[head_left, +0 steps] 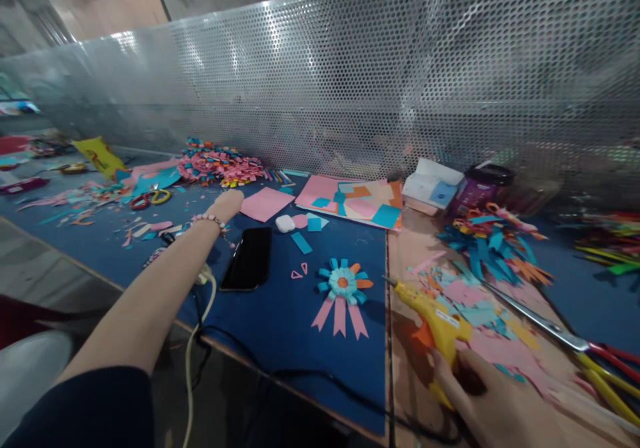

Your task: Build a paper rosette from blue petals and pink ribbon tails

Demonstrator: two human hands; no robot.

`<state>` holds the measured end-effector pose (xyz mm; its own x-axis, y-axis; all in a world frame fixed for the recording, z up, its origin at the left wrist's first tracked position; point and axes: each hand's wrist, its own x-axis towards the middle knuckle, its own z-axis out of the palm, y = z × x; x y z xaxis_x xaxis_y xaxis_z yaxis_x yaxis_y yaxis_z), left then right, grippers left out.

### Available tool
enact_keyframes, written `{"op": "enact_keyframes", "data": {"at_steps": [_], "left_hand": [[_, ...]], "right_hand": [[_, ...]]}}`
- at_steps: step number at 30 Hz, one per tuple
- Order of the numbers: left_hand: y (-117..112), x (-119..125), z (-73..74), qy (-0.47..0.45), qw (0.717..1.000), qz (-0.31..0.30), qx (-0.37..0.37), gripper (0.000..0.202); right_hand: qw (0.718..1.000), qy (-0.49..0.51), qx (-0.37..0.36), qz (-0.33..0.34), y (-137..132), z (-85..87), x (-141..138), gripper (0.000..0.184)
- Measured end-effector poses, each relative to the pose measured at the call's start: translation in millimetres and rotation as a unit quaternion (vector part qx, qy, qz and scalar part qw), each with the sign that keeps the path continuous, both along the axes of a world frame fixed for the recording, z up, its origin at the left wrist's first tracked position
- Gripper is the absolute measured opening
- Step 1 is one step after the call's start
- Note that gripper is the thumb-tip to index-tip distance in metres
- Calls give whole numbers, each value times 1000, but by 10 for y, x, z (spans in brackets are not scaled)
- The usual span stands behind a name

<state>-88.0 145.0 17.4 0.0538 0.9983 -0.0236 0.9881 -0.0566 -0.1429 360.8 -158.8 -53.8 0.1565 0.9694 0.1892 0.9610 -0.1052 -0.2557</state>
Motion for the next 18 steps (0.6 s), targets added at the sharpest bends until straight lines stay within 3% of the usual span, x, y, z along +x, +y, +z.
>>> {"op": "enact_keyframes", "data": {"at_steps": [7, 14, 18], "left_hand": [[-3, -41, -2, 32, 998, 38, -50, 33], [47, 9, 24, 42, 995, 33, -82, 33], [59, 21, 6, 46, 996, 25, -74, 34]], "right_hand": [[996, -44, 54, 57, 4, -38, 60, 41], [997, -55, 41, 37, -12, 152, -52, 36], [998, -65, 13, 3, -3, 132, -84, 39]]}}
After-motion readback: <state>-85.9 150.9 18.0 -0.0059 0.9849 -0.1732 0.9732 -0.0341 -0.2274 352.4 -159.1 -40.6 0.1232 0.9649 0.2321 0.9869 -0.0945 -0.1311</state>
